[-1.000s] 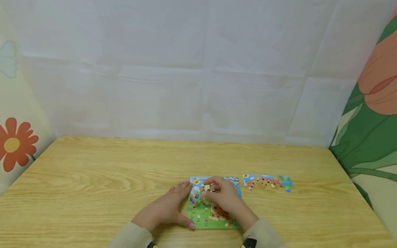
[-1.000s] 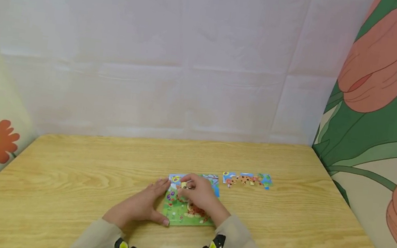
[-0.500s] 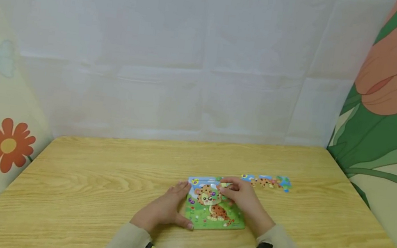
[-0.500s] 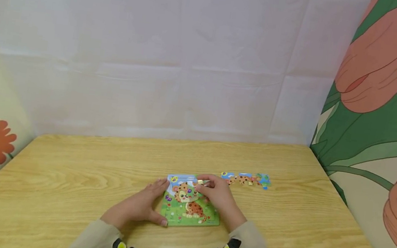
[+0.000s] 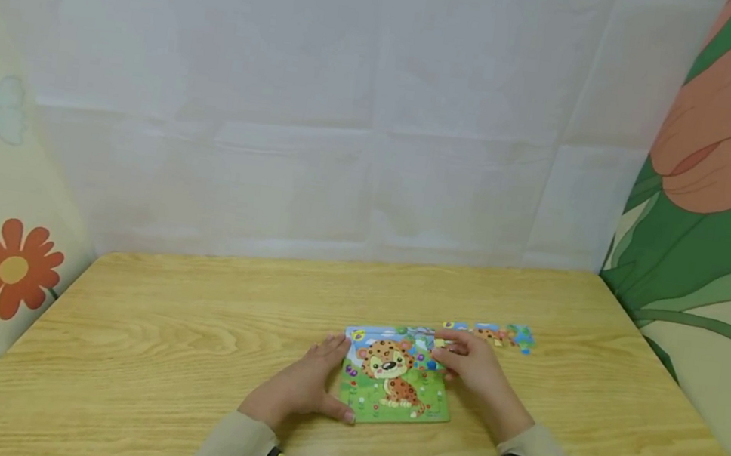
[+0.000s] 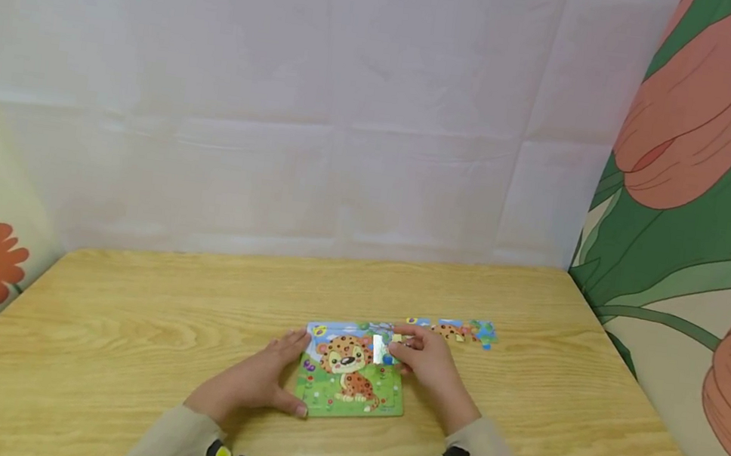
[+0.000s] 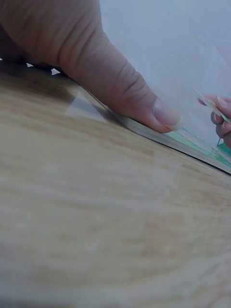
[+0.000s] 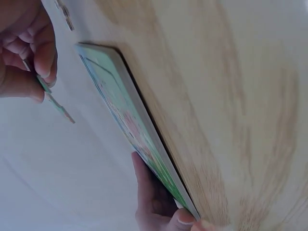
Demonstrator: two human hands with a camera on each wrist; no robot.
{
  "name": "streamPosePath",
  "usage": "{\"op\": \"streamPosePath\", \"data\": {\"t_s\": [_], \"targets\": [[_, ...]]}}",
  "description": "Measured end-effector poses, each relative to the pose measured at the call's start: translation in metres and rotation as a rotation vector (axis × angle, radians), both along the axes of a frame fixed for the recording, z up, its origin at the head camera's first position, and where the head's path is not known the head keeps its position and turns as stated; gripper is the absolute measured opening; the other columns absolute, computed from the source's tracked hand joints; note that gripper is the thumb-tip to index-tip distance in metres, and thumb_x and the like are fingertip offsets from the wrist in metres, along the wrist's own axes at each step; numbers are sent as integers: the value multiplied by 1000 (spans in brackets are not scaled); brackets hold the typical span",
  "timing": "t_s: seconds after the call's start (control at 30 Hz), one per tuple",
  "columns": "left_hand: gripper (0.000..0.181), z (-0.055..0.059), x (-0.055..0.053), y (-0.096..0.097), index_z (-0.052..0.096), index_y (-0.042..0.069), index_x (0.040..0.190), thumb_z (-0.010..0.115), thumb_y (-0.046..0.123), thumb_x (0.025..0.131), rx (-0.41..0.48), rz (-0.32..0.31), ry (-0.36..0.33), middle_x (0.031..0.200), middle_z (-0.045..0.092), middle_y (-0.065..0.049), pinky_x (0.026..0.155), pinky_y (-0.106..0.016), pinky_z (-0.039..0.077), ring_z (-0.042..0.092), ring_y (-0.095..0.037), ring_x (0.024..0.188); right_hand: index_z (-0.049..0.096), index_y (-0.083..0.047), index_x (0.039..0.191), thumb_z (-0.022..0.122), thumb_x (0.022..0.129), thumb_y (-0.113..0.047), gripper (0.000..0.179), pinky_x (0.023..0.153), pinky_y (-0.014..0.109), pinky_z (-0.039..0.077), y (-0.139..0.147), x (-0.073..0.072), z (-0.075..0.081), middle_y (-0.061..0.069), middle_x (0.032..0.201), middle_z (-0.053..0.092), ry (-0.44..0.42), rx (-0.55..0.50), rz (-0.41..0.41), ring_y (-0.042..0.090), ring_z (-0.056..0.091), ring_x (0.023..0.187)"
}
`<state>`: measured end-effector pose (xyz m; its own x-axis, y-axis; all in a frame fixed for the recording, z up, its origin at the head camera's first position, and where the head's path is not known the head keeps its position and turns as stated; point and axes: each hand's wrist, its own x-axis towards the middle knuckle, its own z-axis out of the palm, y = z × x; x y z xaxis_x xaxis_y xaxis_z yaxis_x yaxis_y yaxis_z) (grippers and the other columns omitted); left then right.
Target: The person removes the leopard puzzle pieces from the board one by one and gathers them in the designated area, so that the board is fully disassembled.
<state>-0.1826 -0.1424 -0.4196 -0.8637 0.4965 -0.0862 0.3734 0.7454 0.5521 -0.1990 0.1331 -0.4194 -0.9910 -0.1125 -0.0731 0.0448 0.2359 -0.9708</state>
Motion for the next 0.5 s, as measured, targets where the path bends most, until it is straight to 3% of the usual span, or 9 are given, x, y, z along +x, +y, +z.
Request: {"op": "streamPosePath", "data": {"t_s": [0.2, 0.5], "targets": [[118, -1, 0, -1, 21, -3, 145, 83, 46, 57, -3, -1, -7, 152, 15, -20, 114, -51, 10, 10, -36, 141, 54, 6, 118, 62, 86, -2, 34, 50, 21, 45, 12, 2, 0, 2, 72, 60, -29, -43, -37, 11, 49, 54], [118, -2, 0, -1, 21, -2, 145, 82, 47, 56, -5, -2, 0, 152, 15, -20, 114, -51, 11, 10, -36, 141, 53, 8, 120, 62, 87, -3, 37, 48, 21, 46, 29, 3, -2, 1, 73, 62, -10, 5, -69, 9, 51, 54]]}}
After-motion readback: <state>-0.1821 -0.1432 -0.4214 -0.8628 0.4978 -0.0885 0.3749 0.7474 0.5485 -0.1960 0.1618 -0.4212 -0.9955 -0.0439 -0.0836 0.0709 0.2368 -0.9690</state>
